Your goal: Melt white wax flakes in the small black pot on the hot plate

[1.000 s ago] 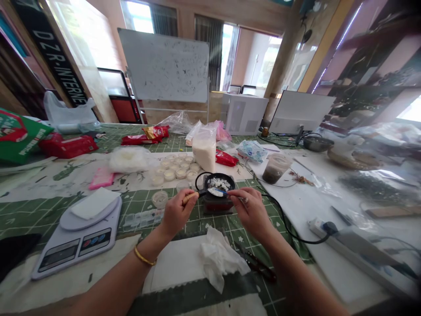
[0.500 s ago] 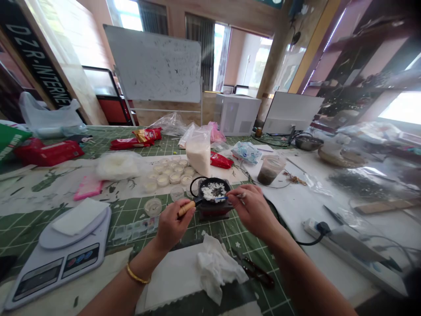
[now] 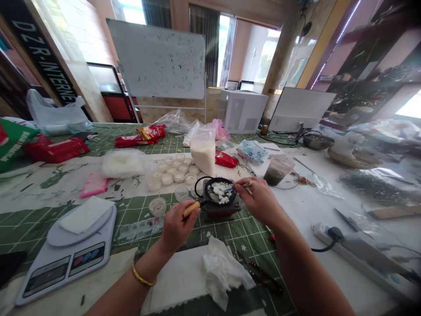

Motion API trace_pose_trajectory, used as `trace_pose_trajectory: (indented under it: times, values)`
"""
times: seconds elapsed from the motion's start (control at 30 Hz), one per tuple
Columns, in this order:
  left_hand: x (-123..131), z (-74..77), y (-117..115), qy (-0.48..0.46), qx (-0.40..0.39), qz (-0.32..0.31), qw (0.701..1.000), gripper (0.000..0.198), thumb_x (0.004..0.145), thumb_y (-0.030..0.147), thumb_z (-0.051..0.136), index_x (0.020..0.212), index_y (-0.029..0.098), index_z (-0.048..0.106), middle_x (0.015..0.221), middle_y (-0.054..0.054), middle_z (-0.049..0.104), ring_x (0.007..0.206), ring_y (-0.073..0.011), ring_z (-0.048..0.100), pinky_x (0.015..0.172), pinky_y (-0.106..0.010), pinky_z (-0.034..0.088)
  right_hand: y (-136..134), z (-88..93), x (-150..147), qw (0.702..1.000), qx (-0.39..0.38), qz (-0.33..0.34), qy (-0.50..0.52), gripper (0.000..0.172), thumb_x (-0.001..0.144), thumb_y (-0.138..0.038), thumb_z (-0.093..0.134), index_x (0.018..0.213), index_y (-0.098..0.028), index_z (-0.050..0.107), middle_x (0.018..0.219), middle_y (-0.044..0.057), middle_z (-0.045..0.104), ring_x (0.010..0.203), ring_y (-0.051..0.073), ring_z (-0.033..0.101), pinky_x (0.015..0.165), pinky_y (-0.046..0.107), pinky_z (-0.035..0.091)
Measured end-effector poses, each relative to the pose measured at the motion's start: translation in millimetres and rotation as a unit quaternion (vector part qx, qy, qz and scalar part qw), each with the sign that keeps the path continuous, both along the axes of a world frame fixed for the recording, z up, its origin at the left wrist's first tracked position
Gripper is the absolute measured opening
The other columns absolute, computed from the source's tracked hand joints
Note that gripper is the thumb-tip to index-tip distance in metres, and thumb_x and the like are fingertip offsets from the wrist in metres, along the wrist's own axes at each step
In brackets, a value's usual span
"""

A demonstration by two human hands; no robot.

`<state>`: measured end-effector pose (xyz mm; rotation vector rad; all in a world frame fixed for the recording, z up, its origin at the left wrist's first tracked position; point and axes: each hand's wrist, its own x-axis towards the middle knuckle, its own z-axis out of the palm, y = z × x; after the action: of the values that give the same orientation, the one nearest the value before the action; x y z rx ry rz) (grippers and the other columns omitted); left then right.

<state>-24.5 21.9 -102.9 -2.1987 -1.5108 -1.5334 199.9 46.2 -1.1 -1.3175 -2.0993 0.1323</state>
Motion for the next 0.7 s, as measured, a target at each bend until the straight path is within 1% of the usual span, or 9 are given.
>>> trace_pose_trajectory:
  times: [0.1, 0.17, 0.3, 0.4, 0.47, 0.53, 0.57, 0.63, 0.7]
  values:
    - [0, 0.1, 0, -0.005, -0.001, -0.001, 1.000, 0.018, 0.083, 0.032, 0.054, 0.094, 0.018, 0.057, 0.084, -0.006, 0.068, 0.074, -0.0165, 0.064, 0.069, -0.027, 0.051, 5, -1.4, 0, 1.000, 0.007, 0.010, 0.017, 0.022, 0.087, -0.033, 0.045, 0.083, -0.023, 0.064, 0.083, 0.004, 0.069, 0.084, 0.021, 0.060, 0.081, 0.038, 0.039]
    - [0, -0.1, 0, -0.010, 0.000, -0.002, 1.000, 0.018, 0.083, 0.031, 0.055, 0.094, 0.017, 0.057, 0.085, -0.006, 0.068, 0.074, -0.0167, 0.064, 0.069, -0.027, 0.051, 9, -4.6, 1, 1.000, 0.012, -0.009, 0.023, 0.021, 0.087, -0.032, 0.045, 0.085, -0.023, 0.064, 0.085, 0.004, 0.070, 0.085, 0.022, 0.060, 0.081, 0.039, 0.039]
    - [0, -0.6, -1, -0.014, -0.008, -0.005, 1.000, 0.018, 0.082, 0.030, 0.055, 0.095, 0.018, 0.057, 0.086, -0.007, 0.068, 0.075, -0.0169, 0.064, 0.069, -0.027, 0.050, 8, -9.4, 7, 1.000, -0.006, -0.009, 0.027, 0.020, 0.086, -0.032, 0.046, 0.085, -0.023, 0.064, 0.082, 0.003, 0.069, 0.083, 0.022, 0.060, 0.079, 0.038, 0.040]
    - [1, -1.4, -2, -0.019, -0.006, -0.008, 1.000, 0.017, 0.082, 0.029, 0.056, 0.095, 0.017, 0.057, 0.086, -0.007, 0.068, 0.076, -0.0170, 0.063, 0.069, -0.027, 0.050, -2, -8.6, 12, 0.997, 0.056, -0.029, 0.038, 0.021, 0.086, -0.034, 0.048, 0.082, -0.022, 0.064, 0.078, 0.003, 0.068, 0.083, 0.021, 0.060, 0.081, 0.037, 0.039]
    - [1, -2.0, -2, -0.025, -0.011, -0.009, 1.000, 0.018, 0.082, 0.028, 0.056, 0.096, 0.017, 0.057, 0.088, -0.007, 0.067, 0.077, -0.0169, 0.063, 0.070, -0.027, 0.049, -8, -8.6, 13, 0.998, 0.064, -0.013, 0.026, 0.020, 0.086, -0.034, 0.047, 0.081, -0.022, 0.063, 0.078, 0.004, 0.068, 0.082, 0.021, 0.059, 0.081, 0.037, 0.039]
    - [1, -1.6, -1, -0.033, -0.032, -0.008, 0.999, 0.023, 0.082, 0.029, 0.055, 0.101, 0.017, 0.054, 0.087, -0.006, 0.066, 0.079, -0.0171, 0.062, 0.071, -0.028, 0.049, -11, -10.4, 12, 0.999, 0.038, 0.022, 0.016, 0.019, 0.087, -0.032, 0.046, 0.084, -0.022, 0.063, 0.081, 0.004, 0.068, 0.083, 0.020, 0.059, 0.082, 0.037, 0.039]
    - [0, -0.6, -1, -0.038, -0.046, -0.009, 0.998, 0.028, 0.082, 0.030, 0.055, 0.106, 0.017, 0.052, 0.088, -0.006, 0.064, 0.080, -0.0174, 0.061, 0.072, -0.029, 0.049, -11, -11.7, 11, 0.999, 0.027, 0.026, 0.016, 0.019, 0.087, -0.031, 0.046, 0.085, -0.022, 0.063, 0.083, 0.004, 0.069, 0.084, 0.020, 0.059, 0.083, 0.037, 0.038]
    - [-2, 3.7, -2, -0.059, -0.050, -0.011, 0.997, 0.036, 0.084, 0.034, 0.051, 0.115, 0.016, 0.047, 0.092, -0.008, 0.061, 0.084, -0.0184, 0.059, 0.076, -0.032, 0.049, -10, -14.0, 10, 0.999, 0.023, -0.003, 0.022, 0.020, 0.087, -0.031, 0.046, 0.086, -0.021, 0.063, 0.083, 0.004, 0.069, 0.085, 0.021, 0.059, 0.084, 0.038, 0.037]
    - [-6, 11.2, -7, -0.093, -0.007, -0.013, 0.996, 0.039, 0.087, 0.038, 0.044, 0.119, 0.017, 0.043, 0.103, -0.010, 0.057, 0.092, -0.0201, 0.056, 0.083, -0.038, 0.047, -8, -15.2, 11, 0.999, 0.019, -0.024, 0.034, 0.020, 0.087, -0.032, 0.046, 0.084, -0.021, 0.063, 0.082, 0.004, 0.069, 0.085, 0.021, 0.060, 0.083, 0.038, 0.037]
